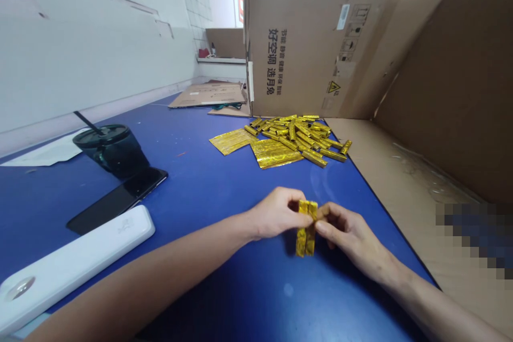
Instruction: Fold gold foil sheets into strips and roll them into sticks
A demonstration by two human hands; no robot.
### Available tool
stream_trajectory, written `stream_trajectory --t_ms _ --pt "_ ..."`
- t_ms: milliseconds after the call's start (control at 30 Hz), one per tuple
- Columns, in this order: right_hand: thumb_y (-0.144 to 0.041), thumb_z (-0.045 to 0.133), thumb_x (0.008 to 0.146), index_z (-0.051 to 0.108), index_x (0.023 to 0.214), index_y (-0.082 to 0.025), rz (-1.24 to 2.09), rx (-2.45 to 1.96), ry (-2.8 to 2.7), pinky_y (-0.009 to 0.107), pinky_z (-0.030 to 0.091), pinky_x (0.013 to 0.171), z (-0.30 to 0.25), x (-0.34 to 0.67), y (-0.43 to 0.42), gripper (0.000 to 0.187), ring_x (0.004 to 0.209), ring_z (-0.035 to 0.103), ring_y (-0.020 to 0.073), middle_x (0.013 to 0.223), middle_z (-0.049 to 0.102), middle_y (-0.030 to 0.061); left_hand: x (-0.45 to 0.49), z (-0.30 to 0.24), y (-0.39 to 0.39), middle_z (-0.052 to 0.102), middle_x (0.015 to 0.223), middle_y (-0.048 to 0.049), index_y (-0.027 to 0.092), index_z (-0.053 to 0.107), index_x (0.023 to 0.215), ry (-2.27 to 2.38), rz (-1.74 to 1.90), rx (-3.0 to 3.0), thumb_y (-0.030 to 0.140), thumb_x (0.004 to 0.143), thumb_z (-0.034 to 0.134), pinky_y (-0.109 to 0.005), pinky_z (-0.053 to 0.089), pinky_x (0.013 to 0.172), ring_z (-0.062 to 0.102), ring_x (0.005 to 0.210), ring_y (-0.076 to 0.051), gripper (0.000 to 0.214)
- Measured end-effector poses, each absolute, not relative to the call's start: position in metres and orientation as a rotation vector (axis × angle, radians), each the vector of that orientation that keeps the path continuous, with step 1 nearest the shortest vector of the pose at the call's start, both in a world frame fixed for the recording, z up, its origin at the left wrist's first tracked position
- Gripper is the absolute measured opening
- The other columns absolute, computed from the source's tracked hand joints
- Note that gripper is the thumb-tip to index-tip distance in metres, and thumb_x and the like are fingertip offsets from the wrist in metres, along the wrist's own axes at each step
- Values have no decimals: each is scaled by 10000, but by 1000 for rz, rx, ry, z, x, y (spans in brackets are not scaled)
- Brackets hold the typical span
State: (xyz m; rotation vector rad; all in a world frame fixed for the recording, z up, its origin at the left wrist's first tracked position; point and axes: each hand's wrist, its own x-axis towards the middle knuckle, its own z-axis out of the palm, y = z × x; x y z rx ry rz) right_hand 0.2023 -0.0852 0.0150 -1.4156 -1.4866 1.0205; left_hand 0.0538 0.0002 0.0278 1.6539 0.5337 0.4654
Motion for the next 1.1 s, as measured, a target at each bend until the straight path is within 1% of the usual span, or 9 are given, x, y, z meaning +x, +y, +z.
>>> stream_trajectory --t_ms 100,200,300,400,600,767,867,967,1100 --pt "-421 508 759 464 615 -174 975 -1431 -1521 204 269 432 15 202 -86 289 481 319 81 525 381 -52 53 25 -5 390 532 68 140 443 591 481 325 1749 127 619 555 -165 254 427 341 470 -41 116" --pt "-409 471 787 430 547 -178 951 -1419 -1525 206 248 416 12 201 -87 335 452 295 76 484 356 -57 54 23 -7 400 526 71 145 436 643 502 293 1636 152 639 561 -167 251 422 350 449 -40 126" --pt "-429 460 787 440 547 -180 847 -1420 -1422 208 261 411 10 202 -88 346 440 322 79 479 384 -50 56 21 -6 481 579 43 141 442 719 494 265 1457 213 643 597 -182 326 461 436 464 -54 187" --pt "-453 469 773 461 558 -178 821 -1442 -1340 209 279 410 9 203 -87 348 436 357 83 491 425 -39 56 22 -4 509 577 20 133 449 712 504 244 1415 271 651 601 -208 371 464 481 454 -76 214" --pt "-473 478 763 443 582 -181 965 -1441 -1368 202 266 392 9 204 -84 345 420 324 74 484 400 -51 53 22 1 460 504 49 134 479 662 529 267 1619 292 680 582 -165 317 397 409 406 -46 190" --pt "-470 465 770 429 516 -183 800 -1478 -1343 212 232 378 9 206 -83 385 408 292 73 446 372 -49 53 21 5 528 523 24 142 477 717 575 273 1540 387 697 562 -163 297 360 430 367 -53 261" --pt "-471 474 765 433 508 -184 750 -1497 -1284 213 244 374 7 208 -83 387 400 308 74 441 380 -45 54 20 7 537 510 23 147 462 708 610 327 1497 365 716 540 -156 283 345 421 344 -49 232" --pt "-484 474 761 443 562 -184 851 -1465 -1272 208 258 370 6 208 -82 362 393 324 72 461 404 -47 53 20 8 505 476 44 147 458 674 661 383 1571 296 724 524 -143 259 337 383 330 -34 171" --pt "-495 460 765 456 575 -176 903 -1472 -1283 200 224 353 6 207 -81 371 379 287 63 438 378 -57 53 20 8 486 456 51 146 465 668 680 423 1637 287 740 502 -139 244 329 366 328 -32 163"
